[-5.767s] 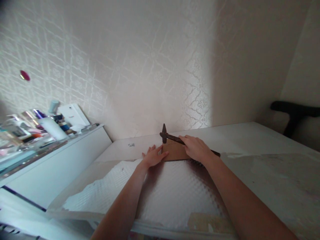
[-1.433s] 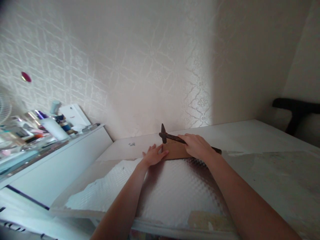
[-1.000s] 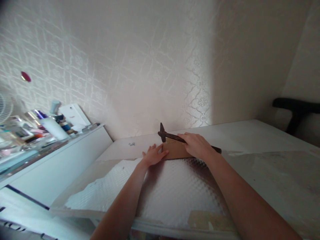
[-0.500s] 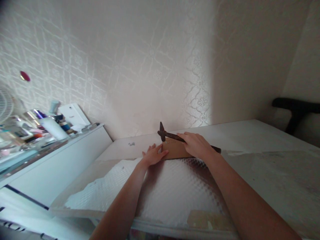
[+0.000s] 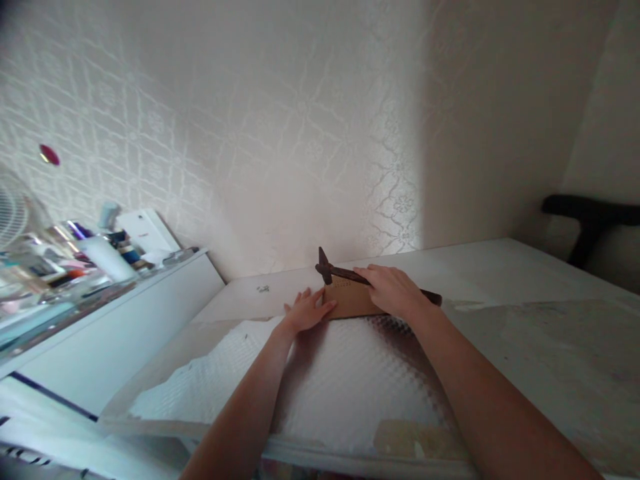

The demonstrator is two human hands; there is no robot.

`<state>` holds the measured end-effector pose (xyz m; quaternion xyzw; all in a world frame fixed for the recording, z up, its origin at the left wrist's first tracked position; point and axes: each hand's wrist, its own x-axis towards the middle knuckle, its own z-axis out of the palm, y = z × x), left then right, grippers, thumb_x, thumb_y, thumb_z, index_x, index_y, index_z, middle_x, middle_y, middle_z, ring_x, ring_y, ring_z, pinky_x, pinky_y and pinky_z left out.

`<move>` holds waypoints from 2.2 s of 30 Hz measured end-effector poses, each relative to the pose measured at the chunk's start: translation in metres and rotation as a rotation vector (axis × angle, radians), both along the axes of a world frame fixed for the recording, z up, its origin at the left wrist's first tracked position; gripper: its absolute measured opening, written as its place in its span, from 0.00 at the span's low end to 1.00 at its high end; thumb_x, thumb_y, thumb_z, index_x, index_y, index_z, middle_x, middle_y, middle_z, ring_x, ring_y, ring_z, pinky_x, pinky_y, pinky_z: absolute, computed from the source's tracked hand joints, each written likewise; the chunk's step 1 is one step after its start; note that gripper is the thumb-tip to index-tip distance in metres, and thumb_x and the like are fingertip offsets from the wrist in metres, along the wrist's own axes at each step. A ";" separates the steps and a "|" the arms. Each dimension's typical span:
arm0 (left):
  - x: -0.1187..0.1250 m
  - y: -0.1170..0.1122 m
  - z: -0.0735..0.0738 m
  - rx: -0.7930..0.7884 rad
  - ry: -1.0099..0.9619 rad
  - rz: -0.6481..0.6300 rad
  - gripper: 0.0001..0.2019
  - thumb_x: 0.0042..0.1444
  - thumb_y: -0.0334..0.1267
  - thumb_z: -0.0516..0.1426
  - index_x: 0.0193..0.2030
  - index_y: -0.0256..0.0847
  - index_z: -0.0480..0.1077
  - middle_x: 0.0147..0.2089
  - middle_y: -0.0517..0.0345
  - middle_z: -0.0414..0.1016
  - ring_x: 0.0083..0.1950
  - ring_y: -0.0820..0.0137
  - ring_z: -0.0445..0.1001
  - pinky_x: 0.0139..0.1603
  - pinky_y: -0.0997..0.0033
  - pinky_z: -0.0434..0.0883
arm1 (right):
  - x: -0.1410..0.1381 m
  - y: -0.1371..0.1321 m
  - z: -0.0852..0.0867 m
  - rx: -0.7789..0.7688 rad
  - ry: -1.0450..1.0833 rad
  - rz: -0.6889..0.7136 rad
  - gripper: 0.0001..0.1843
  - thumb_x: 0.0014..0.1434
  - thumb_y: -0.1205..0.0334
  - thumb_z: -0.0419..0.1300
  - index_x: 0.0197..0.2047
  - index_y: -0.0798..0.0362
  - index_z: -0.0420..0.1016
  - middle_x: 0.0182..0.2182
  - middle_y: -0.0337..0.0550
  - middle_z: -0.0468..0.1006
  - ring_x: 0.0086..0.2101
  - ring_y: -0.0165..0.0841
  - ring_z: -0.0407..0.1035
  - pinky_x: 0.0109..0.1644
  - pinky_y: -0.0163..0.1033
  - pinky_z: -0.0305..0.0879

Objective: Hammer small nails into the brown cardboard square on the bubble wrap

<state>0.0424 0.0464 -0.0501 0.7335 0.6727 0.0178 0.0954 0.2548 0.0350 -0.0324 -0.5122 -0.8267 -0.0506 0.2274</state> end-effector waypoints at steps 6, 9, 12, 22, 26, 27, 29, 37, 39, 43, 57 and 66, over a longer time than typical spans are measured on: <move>0.000 0.002 -0.002 0.004 -0.014 -0.003 0.35 0.50 0.66 0.37 0.62 0.54 0.47 0.66 0.48 0.39 0.64 0.47 0.38 0.53 0.32 0.41 | 0.000 0.001 0.000 0.003 -0.012 -0.018 0.26 0.53 0.71 0.48 0.55 0.51 0.63 0.44 0.45 0.73 0.43 0.37 0.67 0.44 0.37 0.60; -0.001 0.002 -0.002 0.011 -0.016 -0.009 0.35 0.50 0.66 0.37 0.62 0.55 0.47 0.66 0.48 0.40 0.64 0.46 0.38 0.52 0.31 0.41 | 0.000 0.001 -0.001 -0.004 -0.021 -0.021 0.26 0.53 0.71 0.48 0.55 0.51 0.63 0.43 0.45 0.73 0.42 0.37 0.67 0.43 0.37 0.60; -0.001 0.003 -0.003 0.014 -0.019 -0.014 0.35 0.49 0.67 0.37 0.62 0.54 0.47 0.66 0.46 0.40 0.64 0.46 0.38 0.52 0.31 0.40 | 0.001 0.001 0.000 0.011 -0.008 -0.025 0.26 0.53 0.70 0.48 0.56 0.51 0.62 0.43 0.46 0.73 0.43 0.37 0.67 0.44 0.37 0.60; 0.000 0.002 -0.001 0.010 -0.011 -0.006 0.35 0.50 0.66 0.38 0.62 0.55 0.47 0.66 0.47 0.40 0.64 0.46 0.39 0.52 0.31 0.41 | 0.000 0.001 0.000 0.013 -0.008 -0.029 0.27 0.52 0.71 0.48 0.56 0.51 0.62 0.43 0.45 0.73 0.42 0.37 0.67 0.43 0.37 0.60; 0.000 0.001 -0.001 0.005 -0.007 -0.004 0.35 0.50 0.66 0.37 0.62 0.54 0.47 0.66 0.48 0.40 0.64 0.46 0.39 0.52 0.31 0.41 | 0.001 0.001 -0.001 0.006 -0.026 -0.023 0.27 0.52 0.72 0.48 0.55 0.50 0.63 0.44 0.45 0.73 0.42 0.37 0.67 0.43 0.37 0.60; 0.000 0.002 -0.001 0.005 -0.008 -0.004 0.35 0.50 0.67 0.37 0.62 0.54 0.47 0.66 0.48 0.40 0.64 0.46 0.39 0.52 0.31 0.41 | 0.001 0.001 -0.001 0.007 -0.031 -0.023 0.27 0.52 0.72 0.48 0.55 0.50 0.63 0.44 0.45 0.73 0.42 0.37 0.67 0.43 0.37 0.60; 0.000 0.002 -0.002 0.006 -0.011 -0.005 0.35 0.50 0.67 0.37 0.62 0.54 0.47 0.66 0.47 0.40 0.64 0.46 0.39 0.52 0.31 0.41 | 0.001 0.001 -0.001 0.016 -0.026 -0.025 0.26 0.52 0.72 0.48 0.55 0.50 0.63 0.43 0.45 0.73 0.42 0.37 0.67 0.43 0.37 0.60; -0.001 0.004 -0.004 0.018 -0.024 -0.008 0.35 0.49 0.66 0.38 0.62 0.53 0.48 0.66 0.45 0.40 0.64 0.46 0.38 0.51 0.30 0.40 | 0.001 0.001 0.000 -0.004 -0.022 -0.031 0.26 0.52 0.71 0.48 0.55 0.51 0.63 0.43 0.45 0.73 0.41 0.37 0.68 0.42 0.37 0.60; -0.001 0.004 -0.004 0.012 -0.021 -0.007 0.35 0.50 0.66 0.38 0.62 0.53 0.47 0.66 0.46 0.40 0.64 0.46 0.38 0.52 0.31 0.40 | 0.001 0.001 -0.001 0.003 -0.012 -0.028 0.26 0.52 0.71 0.48 0.55 0.50 0.63 0.43 0.45 0.73 0.42 0.37 0.67 0.43 0.36 0.60; -0.001 0.002 -0.002 0.005 -0.022 -0.010 0.35 0.50 0.66 0.38 0.62 0.54 0.46 0.66 0.47 0.40 0.64 0.46 0.38 0.52 0.31 0.41 | 0.002 0.003 -0.001 0.004 -0.010 -0.032 0.26 0.52 0.71 0.49 0.56 0.50 0.63 0.42 0.45 0.74 0.42 0.37 0.68 0.42 0.36 0.60; 0.000 0.001 -0.001 0.010 -0.013 -0.005 0.35 0.50 0.66 0.37 0.62 0.54 0.48 0.66 0.48 0.40 0.64 0.46 0.38 0.52 0.32 0.41 | 0.001 0.001 -0.001 0.000 -0.017 -0.032 0.26 0.53 0.71 0.48 0.55 0.51 0.63 0.43 0.45 0.73 0.42 0.38 0.67 0.43 0.37 0.60; 0.000 0.001 -0.001 0.009 -0.027 -0.005 0.35 0.49 0.66 0.38 0.62 0.53 0.48 0.66 0.46 0.40 0.64 0.47 0.38 0.52 0.31 0.40 | 0.001 0.001 -0.001 -0.005 -0.023 -0.040 0.27 0.52 0.72 0.48 0.56 0.49 0.63 0.43 0.44 0.73 0.41 0.37 0.68 0.42 0.37 0.60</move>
